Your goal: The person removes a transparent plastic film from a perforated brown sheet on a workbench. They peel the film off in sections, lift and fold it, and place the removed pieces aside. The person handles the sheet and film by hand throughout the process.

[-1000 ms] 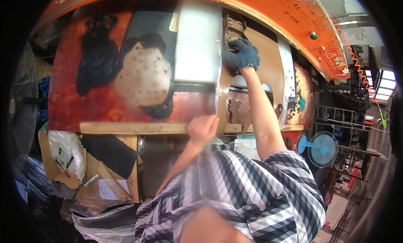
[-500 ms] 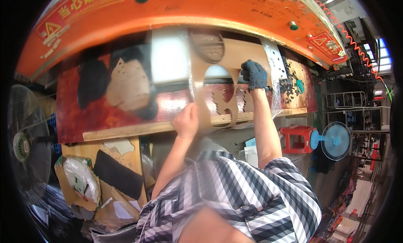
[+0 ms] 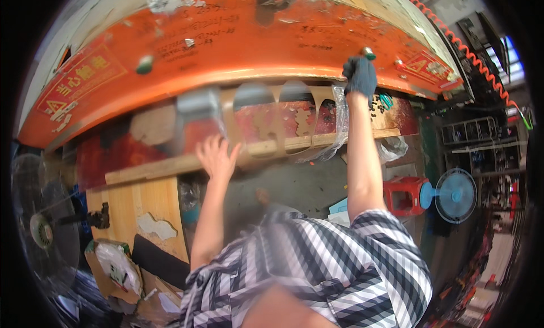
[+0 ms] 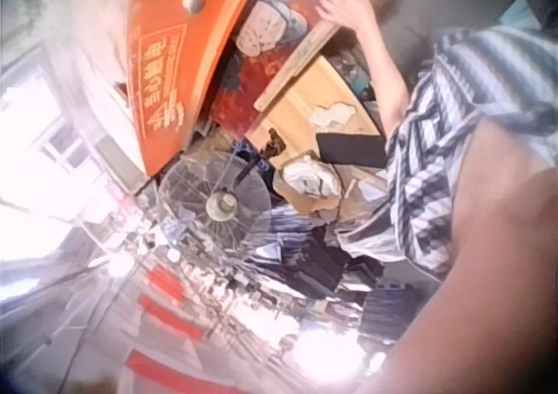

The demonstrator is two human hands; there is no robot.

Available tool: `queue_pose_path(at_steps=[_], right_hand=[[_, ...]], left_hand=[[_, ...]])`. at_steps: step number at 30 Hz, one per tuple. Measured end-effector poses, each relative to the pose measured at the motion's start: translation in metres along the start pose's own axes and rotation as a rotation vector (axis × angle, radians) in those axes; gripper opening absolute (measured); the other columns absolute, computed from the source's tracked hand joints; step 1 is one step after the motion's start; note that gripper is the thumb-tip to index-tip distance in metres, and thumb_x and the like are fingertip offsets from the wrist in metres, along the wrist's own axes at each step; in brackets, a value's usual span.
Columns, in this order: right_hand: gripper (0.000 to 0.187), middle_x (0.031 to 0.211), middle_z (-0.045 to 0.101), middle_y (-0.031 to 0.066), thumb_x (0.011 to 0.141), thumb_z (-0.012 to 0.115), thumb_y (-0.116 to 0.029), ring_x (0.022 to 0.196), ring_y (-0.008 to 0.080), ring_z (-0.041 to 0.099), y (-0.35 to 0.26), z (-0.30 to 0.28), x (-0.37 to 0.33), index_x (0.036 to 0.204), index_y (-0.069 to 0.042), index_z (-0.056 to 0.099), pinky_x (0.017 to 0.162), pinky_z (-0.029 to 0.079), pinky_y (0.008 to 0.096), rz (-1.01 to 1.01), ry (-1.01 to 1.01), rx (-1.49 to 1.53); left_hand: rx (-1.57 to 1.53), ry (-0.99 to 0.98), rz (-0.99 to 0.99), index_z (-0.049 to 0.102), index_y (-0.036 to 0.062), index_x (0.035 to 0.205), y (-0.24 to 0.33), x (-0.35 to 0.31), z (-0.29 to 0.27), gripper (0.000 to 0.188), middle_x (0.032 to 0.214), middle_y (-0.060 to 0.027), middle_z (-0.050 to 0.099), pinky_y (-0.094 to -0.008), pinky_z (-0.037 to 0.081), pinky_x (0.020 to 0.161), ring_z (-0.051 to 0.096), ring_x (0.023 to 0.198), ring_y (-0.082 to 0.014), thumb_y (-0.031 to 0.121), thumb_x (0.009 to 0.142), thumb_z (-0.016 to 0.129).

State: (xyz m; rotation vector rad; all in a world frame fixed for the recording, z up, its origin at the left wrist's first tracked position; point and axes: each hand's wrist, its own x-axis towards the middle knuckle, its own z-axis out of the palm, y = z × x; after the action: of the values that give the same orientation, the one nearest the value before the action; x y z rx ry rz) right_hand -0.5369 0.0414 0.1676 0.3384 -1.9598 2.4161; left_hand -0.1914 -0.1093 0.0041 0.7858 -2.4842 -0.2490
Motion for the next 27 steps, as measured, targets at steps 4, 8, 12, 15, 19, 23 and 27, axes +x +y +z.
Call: queue_pose_path(at_steps=[4,8,12,15,19,23,27], right_hand=[[0.018,0.08,0.062,0.0118,0.083,0.056,-0.024,0.076,0.0288,0.058,0.059,-0.031,-0.082,0.084,-0.006,0.062,0.069,0.046,0.0395,-0.308,-0.367,-1.087],[0.03,0.103,0.064,0.0128,0.074,0.067,-0.031,0.095,0.0346,0.06,0.075,-0.05,-0.13,0.097,-0.011,0.067,0.082,0.049,0.0437,-0.35,-0.592,-1.121],[0.037,0.109,0.063,0.0079,0.073,0.067,-0.035,0.101,0.0336,0.058,0.066,-0.041,-0.143,0.103,-0.013,0.065,0.083,0.049,0.0454,-0.567,-0.633,-1.281],[0.042,0.11,0.063,0.008,0.074,0.065,-0.039,0.107,0.0322,0.056,0.06,-0.031,-0.147,0.108,-0.015,0.064,0.086,0.047,0.0484,-0.483,-0.671,-1.382],[0.041,0.109,0.064,0.0101,0.078,0.061,-0.043,0.105,0.0339,0.057,0.059,-0.024,-0.144,0.108,-0.015,0.066,0.088,0.046,0.0477,-0.37,-0.719,-1.439],[0.041,0.107,0.066,0.0114,0.083,0.058,-0.047,0.103,0.0347,0.059,0.057,-0.02,-0.135,0.107,-0.016,0.068,0.088,0.046,0.0462,-0.316,-0.804,-1.503],[0.041,0.107,0.066,0.0116,0.085,0.055,-0.049,0.104,0.0345,0.059,0.057,-0.017,-0.137,0.105,-0.017,0.069,0.088,0.046,0.0452,-0.255,-0.856,-1.53]], left_hand=[[0.0,0.137,-0.015,0.068,0.0121,0.084,-0.007,0.042,0.031,0.03,0.1,-0.0013,0.062,-0.0458,0.036,0.091,0.054,0.1,-0.0226,0.041,0.078,0.069],[-0.044,0.139,0.028,0.065,0.014,0.076,-0.012,0.059,0.036,0.026,0.085,0.0008,0.061,-0.0406,0.04,0.075,0.056,0.083,-0.0221,0.039,0.077,0.07],[-0.05,0.179,0.017,0.064,0.014,0.074,-0.013,0.059,0.032,0.028,0.079,0.0001,0.06,-0.0402,0.04,0.069,0.056,0.078,-0.023,0.041,0.079,0.067],[-0.063,0.16,0.011,0.065,0.0138,0.075,-0.016,0.057,0.029,0.031,0.079,-0.0003,0.061,-0.0401,0.04,0.069,0.057,0.078,-0.0226,0.044,0.081,0.064],[-0.05,-0.041,-0.072,0.064,0.0096,0.077,-0.021,0.054,0.026,0.034,0.083,-0.0025,0.062,-0.0384,0.041,0.077,0.057,0.084,-0.0237,0.043,0.081,0.066],[-0.181,-0.038,-0.039,0.063,0.0072,0.081,-0.027,0.047,0.022,0.037,0.086,-0.0063,0.061,-0.04,0.039,0.078,0.057,0.089,-0.0271,0.044,0.081,0.066],[-0.282,-0.113,-0.089,0.062,0.0066,0.089,-0.033,0.041,0.019,0.039,0.087,-0.0082,0.061,-0.0406,0.04,0.08,0.056,0.09,-0.0286,0.044,0.081,0.067]])
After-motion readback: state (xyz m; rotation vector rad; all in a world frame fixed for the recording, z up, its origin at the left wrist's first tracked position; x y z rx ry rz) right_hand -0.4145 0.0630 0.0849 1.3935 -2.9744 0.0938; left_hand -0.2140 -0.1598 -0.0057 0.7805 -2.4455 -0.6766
